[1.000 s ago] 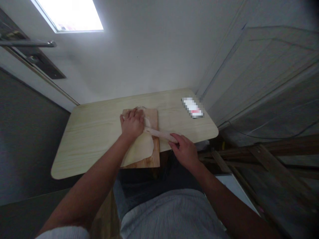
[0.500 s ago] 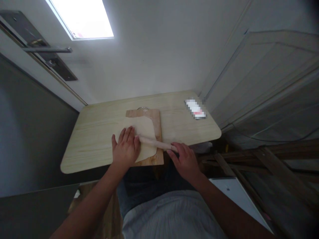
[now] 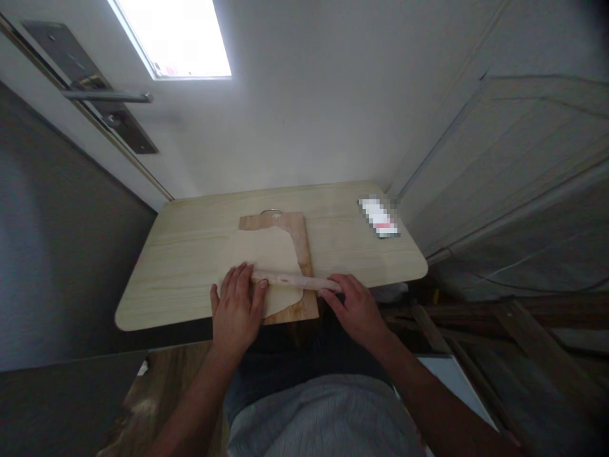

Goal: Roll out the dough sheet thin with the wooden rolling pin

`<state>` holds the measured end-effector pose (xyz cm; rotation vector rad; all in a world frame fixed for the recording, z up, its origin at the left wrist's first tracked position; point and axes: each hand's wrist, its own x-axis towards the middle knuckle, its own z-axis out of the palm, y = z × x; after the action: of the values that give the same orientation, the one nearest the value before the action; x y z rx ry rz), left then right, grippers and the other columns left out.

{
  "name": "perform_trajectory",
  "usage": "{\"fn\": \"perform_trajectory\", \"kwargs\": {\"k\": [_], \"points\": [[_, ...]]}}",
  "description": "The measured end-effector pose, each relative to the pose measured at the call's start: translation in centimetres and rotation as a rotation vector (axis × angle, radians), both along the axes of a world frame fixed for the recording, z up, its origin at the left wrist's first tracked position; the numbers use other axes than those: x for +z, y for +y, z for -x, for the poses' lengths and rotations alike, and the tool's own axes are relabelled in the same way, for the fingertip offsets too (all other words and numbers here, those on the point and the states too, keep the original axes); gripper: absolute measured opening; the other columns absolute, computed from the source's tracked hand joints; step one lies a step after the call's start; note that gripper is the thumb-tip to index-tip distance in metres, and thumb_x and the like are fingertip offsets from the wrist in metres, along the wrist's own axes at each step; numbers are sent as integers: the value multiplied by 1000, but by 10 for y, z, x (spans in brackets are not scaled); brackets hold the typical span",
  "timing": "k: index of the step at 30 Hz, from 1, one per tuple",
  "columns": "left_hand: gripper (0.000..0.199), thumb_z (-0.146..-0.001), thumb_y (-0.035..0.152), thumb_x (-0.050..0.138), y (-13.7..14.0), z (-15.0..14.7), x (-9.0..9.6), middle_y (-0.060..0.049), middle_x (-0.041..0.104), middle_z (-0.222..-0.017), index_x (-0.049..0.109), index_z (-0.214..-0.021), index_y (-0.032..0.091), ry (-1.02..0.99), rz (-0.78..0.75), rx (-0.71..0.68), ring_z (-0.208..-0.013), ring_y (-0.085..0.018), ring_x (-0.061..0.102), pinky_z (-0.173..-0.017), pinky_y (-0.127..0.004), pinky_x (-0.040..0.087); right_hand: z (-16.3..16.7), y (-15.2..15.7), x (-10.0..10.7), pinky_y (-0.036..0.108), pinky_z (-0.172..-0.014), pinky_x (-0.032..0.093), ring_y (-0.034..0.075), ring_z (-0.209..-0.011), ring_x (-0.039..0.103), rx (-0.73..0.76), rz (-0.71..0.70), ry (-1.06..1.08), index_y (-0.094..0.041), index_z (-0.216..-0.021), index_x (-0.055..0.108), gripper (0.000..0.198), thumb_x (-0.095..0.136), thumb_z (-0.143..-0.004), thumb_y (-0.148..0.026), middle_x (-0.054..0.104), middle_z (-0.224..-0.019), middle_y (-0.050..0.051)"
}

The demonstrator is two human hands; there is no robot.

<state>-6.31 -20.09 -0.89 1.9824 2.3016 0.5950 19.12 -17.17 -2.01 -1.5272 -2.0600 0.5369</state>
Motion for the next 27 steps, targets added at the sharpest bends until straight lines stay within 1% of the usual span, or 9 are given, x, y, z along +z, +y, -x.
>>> {"fn": "perform_trajectory", "kwargs": {"k": [2,6,10,15,18,21,24,27], "points": [[54,-101,51,31,3,-2,4,-13,50,-152,46,-145,24,31,14,4,-145,-32,39,-117,-63,28,0,10,-1,40,-92,49,26,-104,63,-11,-17,-15,-20,-118,62,36,52,-99,-49,67,-111,11],[56,-101,52,30,16,-2,12,-12,46,-155,48,-145,22,77,49,-26,-147,-33,36,-117,-60,31,4,35,-4,41,-91,47,28,-107,60,-51,-63,-101,-19,-126,60,45,53,-97,-53,66,-114,13],[56,-103,46,25,47,-1,8,-11,42,-158,45,-148,21,92,67,-31,-148,-32,33,-117,-61,30,12,54,-7,40,-88,44,29,-106,57,-83,-93,-202,-20,-122,65,47,52,-96,-57,64,-111,13],[57,-103,45,23,88,3,2,-10,38,-161,41,-152,21,159,38,-31,-150,-30,28,-121,-62,19,24,73,-11,39,-87,40,29,-109,54,-137,-146,-220,-20,-120,66,49,47,-98,-60,62,-118,14],[57,-103,44,22,107,5,3,-11,38,-161,39,-152,22,156,79,-46,-149,-31,30,-119,-65,20,31,89,-10,39,-86,37,29,-111,51,-188,-165,-239,-21,-120,66,48,45,-100,-58,60,-122,14],[56,-102,45,22,124,8,6,-10,39,-160,39,-152,25,140,100,-52,-149,-30,30,-118,-66,21,38,105,-7,39,-85,36,29,-111,50,-229,-163,-245,-21,-121,66,46,45,-100,-57,61,-122,14],[55,-102,45,23,138,11,6,-9,40,-160,41,-150,27,117,101,-54,-148,-30,30,-118,-67,21,43,118,-5,39,-85,36,29,-111,51,-244,-165,-240,-22,-119,67,42,46,-101,-53,62,-120,13],[55,-102,46,23,151,13,7,-9,39,-160,42,-150,28,99,116,-58,-147,-33,32,-115,-71,23,47,131,-5,38,-84,36,29,-110,52,-249,-170,-239,-22,-116,69,39,46,-101,-51,64,-118,13]]}}
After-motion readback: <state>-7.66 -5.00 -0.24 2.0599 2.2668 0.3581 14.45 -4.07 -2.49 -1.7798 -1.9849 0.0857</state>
